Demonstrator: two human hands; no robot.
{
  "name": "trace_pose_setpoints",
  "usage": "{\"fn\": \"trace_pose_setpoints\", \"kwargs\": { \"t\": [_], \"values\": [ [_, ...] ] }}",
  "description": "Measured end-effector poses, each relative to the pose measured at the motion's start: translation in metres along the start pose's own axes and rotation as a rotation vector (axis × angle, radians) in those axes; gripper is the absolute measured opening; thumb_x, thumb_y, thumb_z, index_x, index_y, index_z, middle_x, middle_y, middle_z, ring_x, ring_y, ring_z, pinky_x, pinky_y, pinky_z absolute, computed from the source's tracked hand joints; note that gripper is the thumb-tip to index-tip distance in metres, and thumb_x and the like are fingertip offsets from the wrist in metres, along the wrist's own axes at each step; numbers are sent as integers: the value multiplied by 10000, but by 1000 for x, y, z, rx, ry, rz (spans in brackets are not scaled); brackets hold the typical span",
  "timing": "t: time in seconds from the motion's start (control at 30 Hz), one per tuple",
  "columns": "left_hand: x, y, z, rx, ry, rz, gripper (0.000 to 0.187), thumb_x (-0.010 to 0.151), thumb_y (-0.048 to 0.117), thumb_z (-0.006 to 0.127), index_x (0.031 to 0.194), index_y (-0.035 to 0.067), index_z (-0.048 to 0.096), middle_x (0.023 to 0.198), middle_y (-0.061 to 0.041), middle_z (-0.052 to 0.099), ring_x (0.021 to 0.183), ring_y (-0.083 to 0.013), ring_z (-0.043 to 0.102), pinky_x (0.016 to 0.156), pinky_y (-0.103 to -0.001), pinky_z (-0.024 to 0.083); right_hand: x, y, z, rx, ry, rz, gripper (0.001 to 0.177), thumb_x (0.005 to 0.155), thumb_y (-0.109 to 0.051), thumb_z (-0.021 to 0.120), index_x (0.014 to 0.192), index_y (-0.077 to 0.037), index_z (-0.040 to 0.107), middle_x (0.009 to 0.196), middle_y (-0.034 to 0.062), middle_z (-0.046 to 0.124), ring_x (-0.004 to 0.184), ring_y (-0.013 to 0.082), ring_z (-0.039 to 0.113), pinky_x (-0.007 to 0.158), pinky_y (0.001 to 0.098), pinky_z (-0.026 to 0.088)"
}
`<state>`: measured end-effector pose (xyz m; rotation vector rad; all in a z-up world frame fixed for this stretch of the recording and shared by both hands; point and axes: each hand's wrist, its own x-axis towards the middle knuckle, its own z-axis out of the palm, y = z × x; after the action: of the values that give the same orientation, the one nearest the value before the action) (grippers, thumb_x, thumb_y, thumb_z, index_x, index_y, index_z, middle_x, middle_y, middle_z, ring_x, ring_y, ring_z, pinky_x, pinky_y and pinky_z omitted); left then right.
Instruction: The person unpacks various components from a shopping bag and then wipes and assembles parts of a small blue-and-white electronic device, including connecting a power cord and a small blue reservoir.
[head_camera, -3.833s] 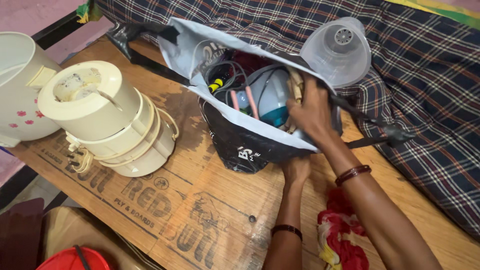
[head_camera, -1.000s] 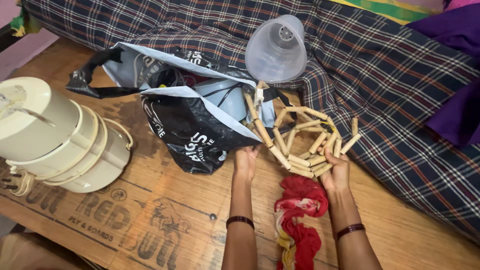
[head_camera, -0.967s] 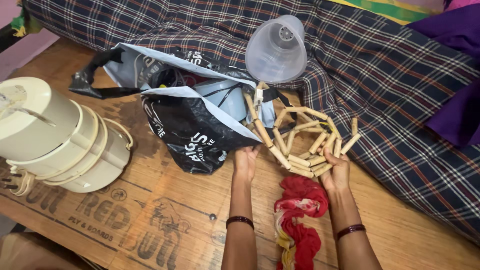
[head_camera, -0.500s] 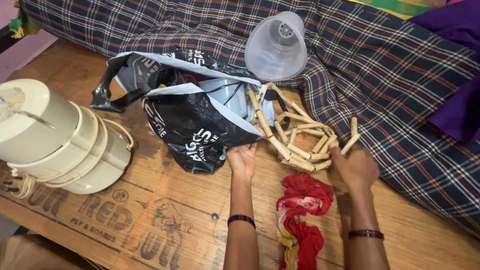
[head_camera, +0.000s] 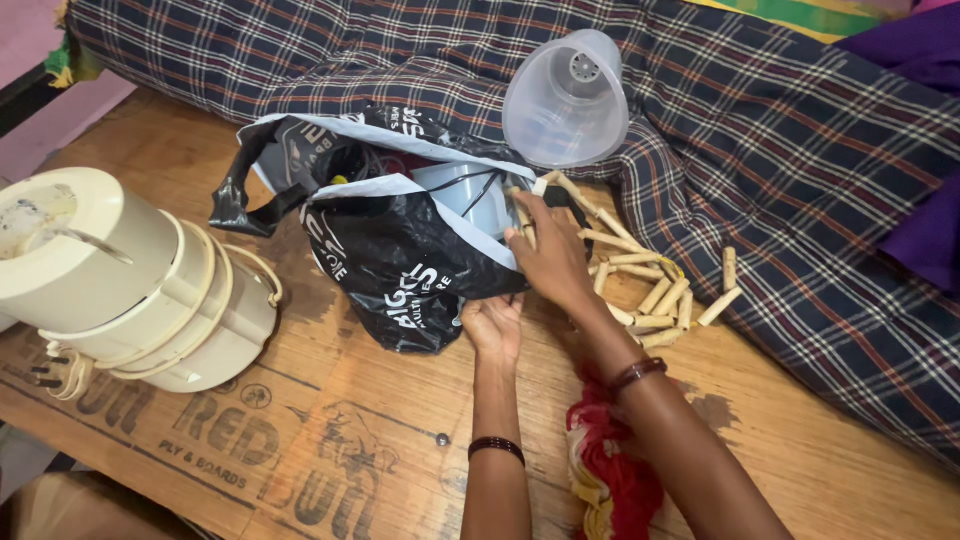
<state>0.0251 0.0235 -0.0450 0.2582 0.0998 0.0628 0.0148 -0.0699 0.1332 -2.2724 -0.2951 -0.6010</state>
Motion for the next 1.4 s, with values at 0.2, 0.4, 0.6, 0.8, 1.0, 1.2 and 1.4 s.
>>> {"fn": "trace_pose_setpoints", "kwargs": {
  "t": [0.2,0.4,0.6,0.8,1.0,1.2,1.4],
  "values": [
    [-2,1,0,-38,-6,27,575,898,271,561,1439,82,505,1449,-102,573,1274,-289,568,1053,-502,453,1,15,-2,140,45,173,450,745,-116,742,1184,-72,655,917,106,702,796,243,697,723,365,554],
    [-2,3,-1,-169,29,36,542,906,294,532,1404,81,556,1425,-119,605,1291,-316,589,1062,-512,497,-24,12,1,311,158,235,404,742,-35,745,1139,-17,675,887,59,687,751,126,645,664,280,551],
    [4,0,-11,-234,-36,80,485,947,305,534,1366,69,601,1360,-104,653,1252,-283,624,1064,-482,520,-47,6,-10,636,240,204,398,807,76,685,1197,9,638,1013,61,654,808,94,643,663,212,557],
    [10,-4,-25,-222,-4,76,472,971,339,563,1370,90,607,1306,-86,673,1175,-255,655,969,-439,542,-56,-10,-52,608,441,249,448,791,138,672,1226,29,664,1085,142,676,893,184,713,714,254,602],
    [10,-5,-19,-187,49,36,494,898,359,590,1332,126,614,1322,-63,664,1207,-254,610,975,-456,497,-53,31,-129,782,629,141,359,836,143,577,1168,62,688,1056,200,730,854,190,722,697,270,609],
    [11,-2,-21,-160,-22,45,386,939,258,626,1274,72,582,1192,-46,621,1262,-265,563,1140,-506,389,-67,76,-121,730,657,229,346,838,104,585,1158,53,708,1029,173,749,807,151,711,664,246,581],
    [3,4,-7,-125,25,55,428,907,305,592,1268,74,599,1214,-66,637,1229,-259,571,1128,-488,399,-67,107,-99,222,376,507,316,890,-52,687,1195,26,707,955,132,709,770,184,654,660,330,539]
  ]
}}
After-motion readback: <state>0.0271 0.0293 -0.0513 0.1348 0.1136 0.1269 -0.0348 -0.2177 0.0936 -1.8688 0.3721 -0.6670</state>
